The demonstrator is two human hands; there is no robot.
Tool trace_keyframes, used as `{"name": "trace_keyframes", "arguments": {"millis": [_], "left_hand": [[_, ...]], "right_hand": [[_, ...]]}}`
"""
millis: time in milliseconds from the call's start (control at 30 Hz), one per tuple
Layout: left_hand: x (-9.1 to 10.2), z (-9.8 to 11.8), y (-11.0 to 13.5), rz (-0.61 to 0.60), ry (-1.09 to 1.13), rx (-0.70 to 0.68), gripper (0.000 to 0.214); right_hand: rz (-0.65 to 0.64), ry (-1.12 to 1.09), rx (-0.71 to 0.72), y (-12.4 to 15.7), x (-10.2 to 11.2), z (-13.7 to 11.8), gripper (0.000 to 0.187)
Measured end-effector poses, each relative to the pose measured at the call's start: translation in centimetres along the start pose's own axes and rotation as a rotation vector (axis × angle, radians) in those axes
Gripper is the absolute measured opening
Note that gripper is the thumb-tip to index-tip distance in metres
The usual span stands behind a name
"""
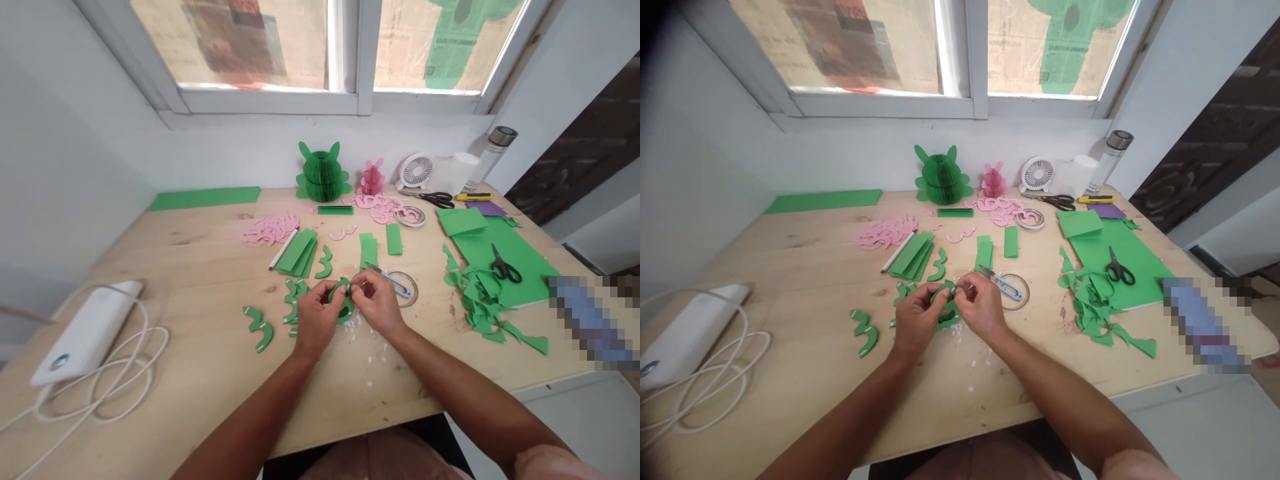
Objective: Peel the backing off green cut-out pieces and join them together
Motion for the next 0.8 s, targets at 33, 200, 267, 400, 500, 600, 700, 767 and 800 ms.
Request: {"name": "trace_keyframes", "arguments": {"millis": [33, 200, 267, 400, 500, 600, 700, 767, 800], "left_hand": [[0.0, -0.1, 0.0, 0.008, 0.029, 0.021, 0.02], [0.2, -0.3, -0.2, 0.065, 0.09, 0.043, 0.023], [0.3, -0.2, -0.2, 0.074, 0.048, -0.02, 0.021], [0.4, -0.1, -0.2, 0.062, 0.0, -0.096, 0.019], [0.3, 0.1, -0.1, 0.05, -0.006, -0.104, 0.019], [0.2, 0.2, -0.1, 0.037, 0.004, -0.111, 0.018], [0.2, 0.1, -0.1, 0.03, 0.004, -0.116, 0.017], [0.2, 0.1, -0.1, 0.026, -0.004, -0.118, 0.018], [0.2, 0.0, -0.1, 0.023, -0.008, -0.118, 0.018]], "right_hand": [[0.018, 0.017, 0.011, 0.0, 0.1, -0.1, 0.004], [0.101, 0.164, 0.161, 0.3, 0.8, -1.3, 0.007], [0.08, 0.177, 0.193, 0.5, 0.8, -1.6, 0.009], [0.042, 0.112, 0.126, 0.5, 0.4, -1.3, 0.008], [-0.006, -0.005, 0.017, 0.3, 0.0, -0.6, 0.009], [-0.049, -0.118, -0.078, 0.1, -0.4, 0.0, 0.012], [-0.066, -0.16, -0.121, 0.0, -0.5, 0.1, 0.013], [-0.064, -0.166, -0.134, 0.0, -0.5, 0.2, 0.013], [-0.063, -0.169, -0.138, 0.0, -0.5, 0.2, 0.013]]}}
Point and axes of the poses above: each hand's wrist, its own y-axis away from the middle knuckle, its own x-axis out of the back of the hand, z = x × y, the point moved 3 cm from there along -y, towards the middle knuckle, and after that the axes turned 12 degrees about y, right-handed, at the moved point
